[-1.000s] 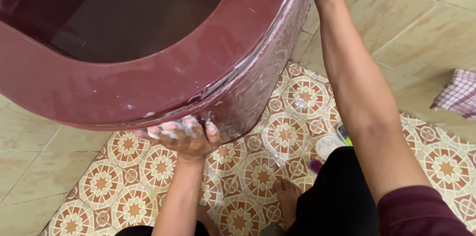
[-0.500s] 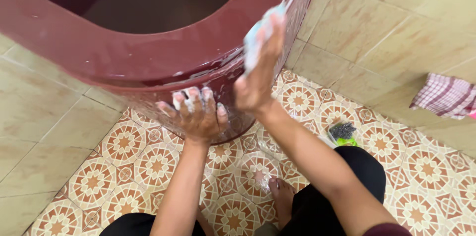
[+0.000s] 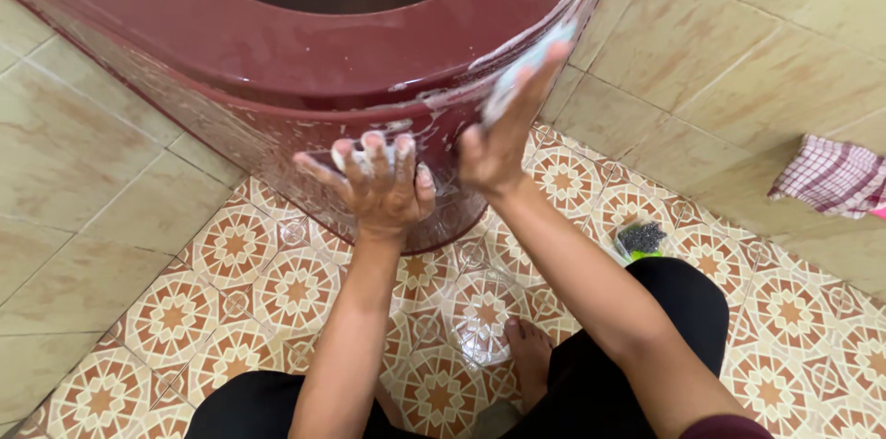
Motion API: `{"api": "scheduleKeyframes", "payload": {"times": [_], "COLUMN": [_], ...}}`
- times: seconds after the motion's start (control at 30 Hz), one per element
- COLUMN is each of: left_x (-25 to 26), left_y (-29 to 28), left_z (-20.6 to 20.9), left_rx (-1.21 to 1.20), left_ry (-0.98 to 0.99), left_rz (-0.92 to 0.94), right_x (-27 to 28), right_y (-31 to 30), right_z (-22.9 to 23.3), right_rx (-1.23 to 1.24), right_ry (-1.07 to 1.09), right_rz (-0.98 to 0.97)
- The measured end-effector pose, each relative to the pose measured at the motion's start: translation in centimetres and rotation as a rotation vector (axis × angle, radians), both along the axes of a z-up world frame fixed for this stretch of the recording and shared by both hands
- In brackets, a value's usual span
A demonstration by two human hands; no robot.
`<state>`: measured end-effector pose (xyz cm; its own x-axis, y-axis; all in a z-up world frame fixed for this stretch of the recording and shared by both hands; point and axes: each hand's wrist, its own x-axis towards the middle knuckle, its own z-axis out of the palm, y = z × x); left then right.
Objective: The person scrubs the exterior side of a maroon bathtub using a blue sponge and soap. They are sitting on the floor and scrubbing the curved surface of the tub with both hands.
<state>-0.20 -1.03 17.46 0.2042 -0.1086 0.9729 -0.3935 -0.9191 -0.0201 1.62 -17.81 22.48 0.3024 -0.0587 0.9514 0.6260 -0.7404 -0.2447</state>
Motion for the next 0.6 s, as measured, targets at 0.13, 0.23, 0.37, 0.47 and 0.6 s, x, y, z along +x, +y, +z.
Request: {"api": "scheduleKeyframes", "payload": {"times": [0.13,0.23,0.37,0.47,0.6], "left_x": [0.0,0.4,0.5,0.1,0.1], "left_y": [-0.8,-0.7,-1.2,-1.6,-1.2], "left_z": [0.4,0.3,1.3,1.1,0.3], "left_rx": [-0.094,-0.098,-0.112,-0.122,-0.120], "left_ry": [0.041,0.063,0.027,0.012,0.053], "left_rz": [0.032,0.066,0.088,0.095,0.088], "right_x": [0.6,2.6,1.4,0.4,1.1], "right_y": [0.3,-0.7,0.0,0.7,0.1], "right_z": [-0.3,0.1,0.2,-0.7,-0.7], "right_rx": [-0.246,0.165,0.049,-0.302,0.002], "right_ry": [-0.113,0.020,-0.026,-0.134,-0.029], "right_rz": [-0.114,0.058,0.001,-0.108,-0.012]}}
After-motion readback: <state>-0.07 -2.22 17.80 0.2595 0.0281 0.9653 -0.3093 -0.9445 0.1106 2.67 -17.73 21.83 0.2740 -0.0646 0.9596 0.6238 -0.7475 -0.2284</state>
